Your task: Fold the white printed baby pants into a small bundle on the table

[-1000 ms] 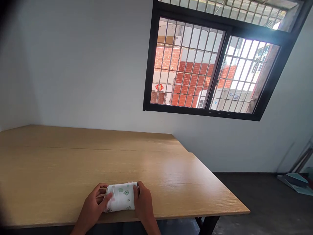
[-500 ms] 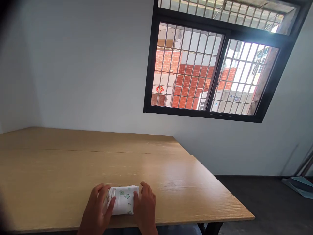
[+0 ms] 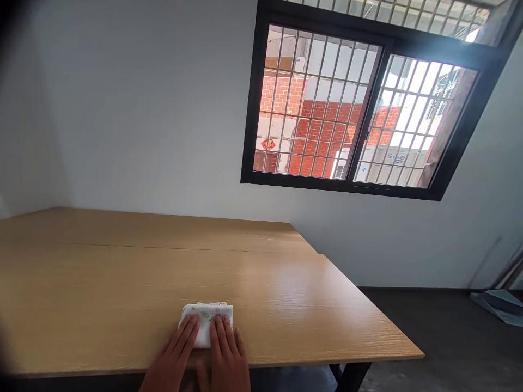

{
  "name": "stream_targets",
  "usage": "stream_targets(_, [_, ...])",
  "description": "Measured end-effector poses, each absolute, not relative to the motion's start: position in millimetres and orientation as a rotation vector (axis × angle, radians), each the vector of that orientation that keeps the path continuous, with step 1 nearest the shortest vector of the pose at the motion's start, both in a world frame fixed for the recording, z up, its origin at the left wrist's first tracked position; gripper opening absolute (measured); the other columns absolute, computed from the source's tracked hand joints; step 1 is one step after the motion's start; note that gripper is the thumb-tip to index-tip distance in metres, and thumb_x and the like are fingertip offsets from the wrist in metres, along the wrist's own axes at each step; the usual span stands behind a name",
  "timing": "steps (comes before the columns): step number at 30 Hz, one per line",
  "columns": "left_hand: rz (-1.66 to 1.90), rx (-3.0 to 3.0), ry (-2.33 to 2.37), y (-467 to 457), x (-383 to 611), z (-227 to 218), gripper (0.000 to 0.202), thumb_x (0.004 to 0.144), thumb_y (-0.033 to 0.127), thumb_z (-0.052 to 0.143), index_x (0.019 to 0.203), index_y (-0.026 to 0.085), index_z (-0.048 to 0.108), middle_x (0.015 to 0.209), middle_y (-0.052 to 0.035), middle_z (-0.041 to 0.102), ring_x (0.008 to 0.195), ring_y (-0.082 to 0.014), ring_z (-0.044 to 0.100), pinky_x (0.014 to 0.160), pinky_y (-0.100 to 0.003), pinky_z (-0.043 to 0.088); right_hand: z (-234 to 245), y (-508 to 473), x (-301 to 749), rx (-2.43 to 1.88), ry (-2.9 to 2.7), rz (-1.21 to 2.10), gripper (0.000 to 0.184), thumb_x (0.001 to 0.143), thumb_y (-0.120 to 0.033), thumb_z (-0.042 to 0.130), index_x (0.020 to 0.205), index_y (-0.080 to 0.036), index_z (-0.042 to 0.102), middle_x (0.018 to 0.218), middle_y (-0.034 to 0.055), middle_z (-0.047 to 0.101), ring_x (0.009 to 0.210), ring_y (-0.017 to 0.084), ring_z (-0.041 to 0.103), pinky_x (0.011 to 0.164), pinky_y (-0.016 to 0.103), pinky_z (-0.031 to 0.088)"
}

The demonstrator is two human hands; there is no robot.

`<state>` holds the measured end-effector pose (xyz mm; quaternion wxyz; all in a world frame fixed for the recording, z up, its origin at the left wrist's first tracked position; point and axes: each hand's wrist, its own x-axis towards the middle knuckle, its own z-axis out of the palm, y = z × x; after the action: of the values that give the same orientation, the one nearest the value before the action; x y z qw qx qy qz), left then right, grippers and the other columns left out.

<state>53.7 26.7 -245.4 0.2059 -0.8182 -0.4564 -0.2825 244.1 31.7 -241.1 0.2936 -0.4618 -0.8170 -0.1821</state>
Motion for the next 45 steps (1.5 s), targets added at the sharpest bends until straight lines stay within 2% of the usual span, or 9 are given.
stream_targets(5, [-0.716, -2.426, -1.312, 27, 25, -249, 0.104, 0.071, 0.011, 0.055, 0.156, 0.021, -0.005, 0.156, -0.0067, 0.03, 0.137, -0.0273, 0.041, 0.107, -0.038, 0.044, -239, 29, 274, -1.345, -2.184, -0.488, 0.098, 0.087, -0.04, 0.059, 0.158, -0.021, -0.006, 0.152, 0.0083, 0.04, 0.132, 0.037, 0.048, 0.1, 0.053, 0.048])
stream_targets(9, [-0.704, -2.496, -1.317, 34, 23, -251, 0.106, 0.071, 0.015, 0.06, 0.156, 0.025, -0.001, 0.156, -0.007, 0.028, 0.139, -0.0348, 0.036, 0.112, -0.047, 0.036, -251, 33, 262, -1.329, -2.083, -0.569, 0.097, 0.085, -0.039, 0.058, 0.158, -0.017, -0.002, 0.151, 0.0137, 0.04, 0.131, 0.043, 0.047, 0.095, 0.057, 0.049])
stream_targets(16, [-0.736, -2.429, -1.187, 36, 46, -248, 0.1, 0.075, -0.001, 0.044, 0.153, 0.026, -0.011, 0.148, -0.0039, 0.044, 0.133, -0.025, 0.047, 0.106, -0.037, 0.044, -265, 38, 243, -1.097, -2.271, -0.606, 0.069, 0.095, -0.014, 0.041, 0.157, -0.027, 0.014, 0.141, 0.0029, 0.054, 0.12, 0.025, 0.061, 0.096, 0.041, 0.051])
stream_targets(21, [-0.724, -2.498, -1.282, 28, 35, -238, 0.117, 0.057, 0.004, 0.053, 0.155, 0.018, -0.009, 0.157, -0.0085, 0.026, 0.14, -0.0294, 0.035, 0.11, -0.04, 0.042, -258, 31, 261, -1.198, -2.238, -0.503, 0.094, 0.083, -0.027, 0.055, 0.158, -0.027, -0.001, 0.145, 0.0034, 0.048, 0.125, 0.032, 0.057, 0.1, 0.052, 0.046])
stream_targets(28, [-0.755, -2.517, -1.228, 27, 29, -239, 0.116, 0.057, 0.004, 0.053, 0.155, 0.022, -0.007, 0.154, -0.0067, 0.035, 0.137, -0.0279, 0.041, 0.108, -0.04, 0.046, -262, 32, 275, -1.215, -2.197, -0.491, 0.098, 0.081, -0.034, 0.062, 0.158, -0.033, 0.0, 0.144, 0.0011, 0.051, 0.121, 0.033, 0.059, 0.098, 0.05, 0.045])
stream_targets(31, [-0.811, -2.542, -1.194, 29, 25, -242, 0.111, 0.06, 0.001, 0.053, 0.157, 0.024, 0.004, 0.153, -0.0057, 0.038, 0.137, -0.0269, 0.041, 0.109, -0.039, 0.045, -268, 33, 274, -1.206, -2.167, -0.519, 0.092, 0.085, -0.037, 0.06, 0.158, -0.034, 0.003, 0.141, -0.0001, 0.055, 0.119, 0.032, 0.06, 0.097, 0.049, 0.046])
stream_targets(34, [-0.89, -2.581, -1.197, 33, 22, -244, 0.091, 0.064, 0.003, 0.055, 0.15, 0.022, 0.034, 0.147, -0.0075, 0.046, 0.132, -0.0271, 0.047, 0.108, -0.038, 0.047, -278, 34, 272, -1.229, -2.177, -0.516, 0.088, 0.086, -0.042, 0.059, 0.158, -0.033, 0.009, 0.143, 0.0011, 0.054, 0.123, 0.036, 0.056, 0.098, 0.053, 0.045])
stream_targets(37, [-0.894, -2.624, -1.272, 36, 28, -239, 0.071, 0.066, 0.006, 0.059, 0.136, 0.019, 0.055, 0.136, -0.0116, 0.056, 0.125, -0.0296, 0.053, 0.105, -0.041, 0.05, -289, 36, 263, -1.307, -2.119, -0.59, 0.078, 0.09, -0.029, 0.053, 0.157, -0.03, 0.016, 0.143, 0.0048, 0.054, 0.124, 0.04, 0.055, 0.098, 0.057, 0.044])
stream_targets(45, [-0.831, -2.542, -1.46, 24, 55, -227, 0.072, 0.068, 0.014, 0.064, 0.139, 0.023, 0.054, 0.131, -0.0147, 0.057, 0.124, -0.035, 0.054, 0.099, -0.049, 0.053, -277, 27, 236, -1.265, -2.141, -0.729, 0.074, 0.086, -0.007, 0.043, 0.156, -0.025, 0.024, 0.143, 0.0011, 0.053, 0.123, 0.031, 0.057, 0.095, 0.047, 0.049])
